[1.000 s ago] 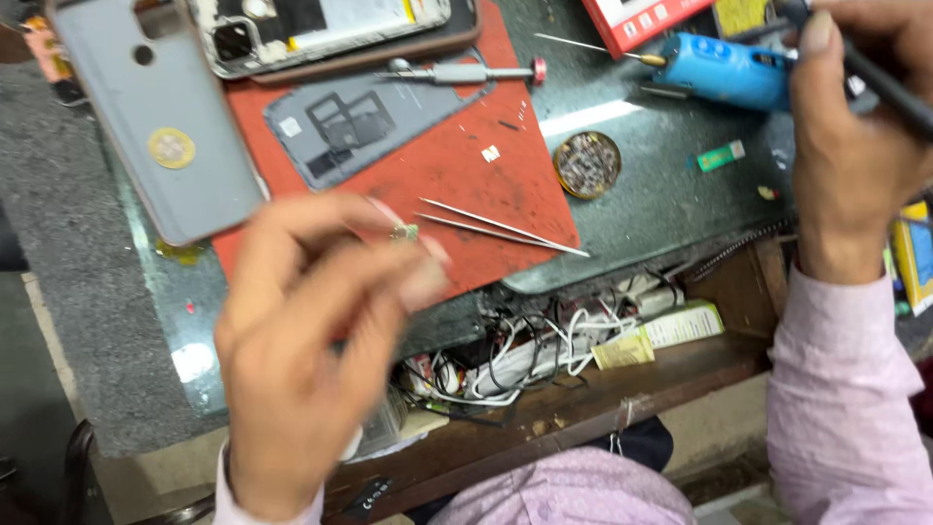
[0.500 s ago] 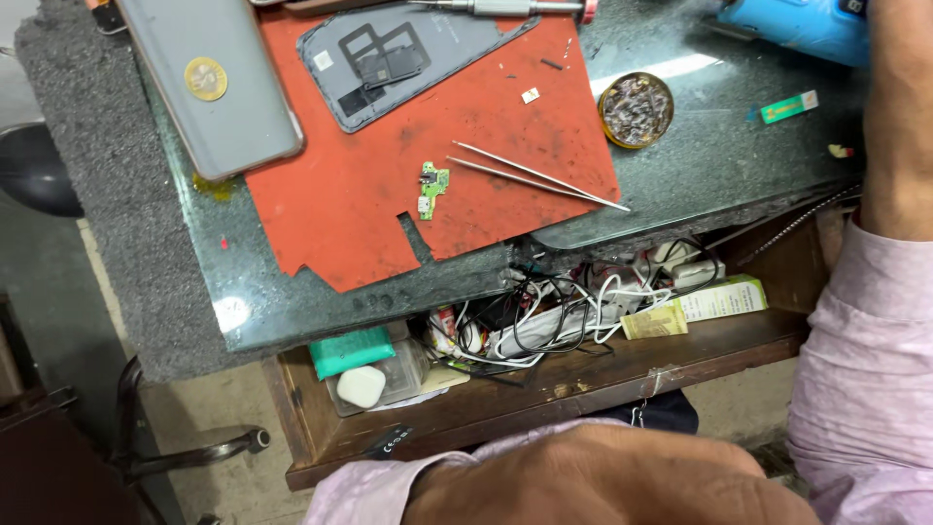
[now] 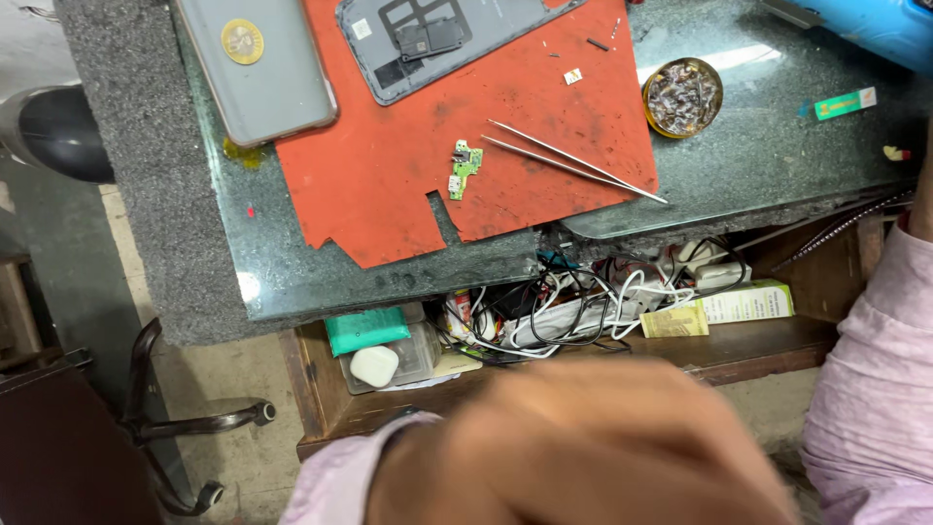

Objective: The person solders a small green circuit board using a soldering iron and solder wire. They repeatedly apply solder to specific points on the board while holding it with their left hand and using the soldering iron with their right hand.

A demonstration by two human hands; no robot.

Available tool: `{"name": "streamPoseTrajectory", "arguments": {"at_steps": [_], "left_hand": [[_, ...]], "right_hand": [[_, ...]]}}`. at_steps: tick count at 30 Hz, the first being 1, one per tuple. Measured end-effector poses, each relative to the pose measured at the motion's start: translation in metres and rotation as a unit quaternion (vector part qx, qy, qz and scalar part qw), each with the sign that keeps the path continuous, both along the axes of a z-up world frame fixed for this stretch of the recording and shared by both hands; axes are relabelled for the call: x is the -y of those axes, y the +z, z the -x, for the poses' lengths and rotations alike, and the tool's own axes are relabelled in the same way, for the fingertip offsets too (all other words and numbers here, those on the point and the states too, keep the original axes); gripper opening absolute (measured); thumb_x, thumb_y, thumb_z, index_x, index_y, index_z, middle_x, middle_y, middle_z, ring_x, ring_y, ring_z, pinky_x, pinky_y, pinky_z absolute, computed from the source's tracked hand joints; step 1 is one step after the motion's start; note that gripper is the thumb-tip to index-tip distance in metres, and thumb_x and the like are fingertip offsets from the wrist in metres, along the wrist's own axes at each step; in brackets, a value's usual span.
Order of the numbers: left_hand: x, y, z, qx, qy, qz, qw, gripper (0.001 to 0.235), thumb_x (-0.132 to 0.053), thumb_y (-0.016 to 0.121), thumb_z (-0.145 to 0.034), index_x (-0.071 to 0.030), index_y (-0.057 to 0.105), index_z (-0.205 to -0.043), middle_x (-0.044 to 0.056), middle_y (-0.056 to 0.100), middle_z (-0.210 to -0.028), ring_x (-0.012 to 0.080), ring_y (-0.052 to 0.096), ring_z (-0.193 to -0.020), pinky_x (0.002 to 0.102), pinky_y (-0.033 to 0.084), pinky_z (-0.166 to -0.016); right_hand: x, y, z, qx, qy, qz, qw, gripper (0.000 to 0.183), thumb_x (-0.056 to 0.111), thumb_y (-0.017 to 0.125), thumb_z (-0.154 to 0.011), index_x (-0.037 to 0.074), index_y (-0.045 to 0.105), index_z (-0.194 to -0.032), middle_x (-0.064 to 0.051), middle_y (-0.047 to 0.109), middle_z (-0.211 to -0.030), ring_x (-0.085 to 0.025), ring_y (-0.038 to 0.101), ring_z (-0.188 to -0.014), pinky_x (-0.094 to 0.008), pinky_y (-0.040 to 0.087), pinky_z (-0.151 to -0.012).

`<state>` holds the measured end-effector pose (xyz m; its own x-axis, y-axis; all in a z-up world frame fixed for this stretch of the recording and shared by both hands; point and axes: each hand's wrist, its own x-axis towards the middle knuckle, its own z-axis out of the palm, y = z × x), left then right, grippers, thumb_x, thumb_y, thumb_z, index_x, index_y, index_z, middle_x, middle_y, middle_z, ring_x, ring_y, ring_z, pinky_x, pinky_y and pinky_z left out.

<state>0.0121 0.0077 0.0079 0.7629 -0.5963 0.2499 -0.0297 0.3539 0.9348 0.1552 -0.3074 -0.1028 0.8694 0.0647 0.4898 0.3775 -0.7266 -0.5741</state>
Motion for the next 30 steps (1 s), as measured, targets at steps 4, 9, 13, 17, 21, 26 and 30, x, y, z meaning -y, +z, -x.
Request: {"name": "streamPoseTrajectory", "arguments": {"at_steps": [4, 9, 13, 17, 21, 26, 30], "left_hand": [[-0.025, 0.009, -0.006, 0.097, 0.145, -0.245, 0.954, 0.017, -0.014, 0.061, -0.095, -0.002, 0.071, -0.102, 0.010, 0.072, -0.098, 0.0220, 0.069, -0.090, 0.033, 0.055, -0.080], [-0.035, -0.033, 0.008, 0.201, 0.154, -0.527, 0.811, 0.047, 0.001, 0.055, -0.074, -0.002, 0.064, -0.120, 0.018, 0.071, -0.109, 0.0378, 0.068, -0.104, 0.046, 0.052, -0.085], [-0.031, -0.113, 0.000, 0.278, 0.144, -0.571, 0.759, 0.057, -0.001, 0.053, -0.080, -0.001, 0.058, -0.137, 0.026, 0.064, -0.127, 0.0407, 0.062, -0.115, 0.045, 0.051, -0.094], [-0.020, -0.176, -0.023, 0.287, 0.145, -0.591, 0.740, 0.031, -0.023, 0.048, -0.100, -0.007, 0.061, -0.123, 0.015, 0.069, -0.120, 0.0306, 0.067, -0.110, 0.043, 0.053, -0.093], [-0.015, -0.204, -0.028, 0.115, 0.098, -0.585, 0.797, 0.031, -0.033, 0.043, -0.106, -0.009, 0.060, -0.118, 0.008, 0.070, -0.116, 0.0227, 0.068, -0.107, 0.038, 0.054, -0.094], [-0.038, -0.188, -0.011, 0.339, 0.143, -0.569, 0.735, 0.030, -0.026, 0.045, -0.106, -0.005, 0.061, -0.121, 0.015, 0.071, -0.114, 0.0261, 0.069, -0.100, 0.038, 0.054, -0.087], [-0.054, -0.131, 0.018, 0.097, 0.036, -0.594, 0.798, 0.043, -0.004, 0.053, -0.094, -0.009, 0.062, -0.135, 0.013, 0.073, -0.099, 0.0294, 0.072, -0.085, 0.038, 0.058, -0.078]], "right_hand": [[0.002, 0.002, 0.003, 0.001, -0.002, 0.001, 1.000, 0.015, 0.002, 0.071, -0.101, -0.001, 0.064, -0.113, -0.010, 0.072, -0.108, -0.018, 0.068, -0.095, -0.027, 0.053, -0.086], [-0.004, 0.004, 0.002, 0.002, 0.003, -0.003, 1.000, 0.016, 0.002, 0.072, -0.099, 0.000, 0.063, -0.112, -0.011, 0.072, -0.107, -0.018, 0.069, -0.094, -0.028, 0.054, -0.085], [-0.009, 0.005, 0.007, -0.003, 0.007, -0.001, 1.000, 0.017, 0.002, 0.073, -0.097, 0.000, 0.063, -0.111, -0.011, 0.072, -0.106, -0.019, 0.069, -0.093, -0.028, 0.054, -0.084], [-0.009, 0.009, 0.009, -0.002, 0.011, -0.001, 1.000, 0.019, 0.002, 0.075, -0.095, 0.001, 0.063, -0.110, -0.011, 0.073, -0.106, -0.019, 0.070, -0.093, -0.028, 0.054, -0.083], [-0.009, 0.011, 0.013, -0.006, 0.010, -0.001, 1.000, 0.020, 0.003, 0.076, -0.094, 0.001, 0.063, -0.109, -0.011, 0.073, -0.105, -0.019, 0.070, -0.092, -0.028, 0.055, -0.082], [-0.004, 0.010, 0.016, -0.010, 0.011, 0.002, 1.000, 0.022, 0.003, 0.077, -0.092, 0.002, 0.063, -0.108, -0.012, 0.073, -0.104, -0.020, 0.071, -0.091, -0.029, 0.055, -0.081], [0.000, 0.005, 0.013, -0.010, 0.012, 0.002, 1.000, 0.023, 0.003, 0.078, -0.090, 0.002, 0.063, -0.107, -0.012, 0.074, -0.103, -0.020, 0.071, -0.090, -0.029, 0.055, -0.080]]}}
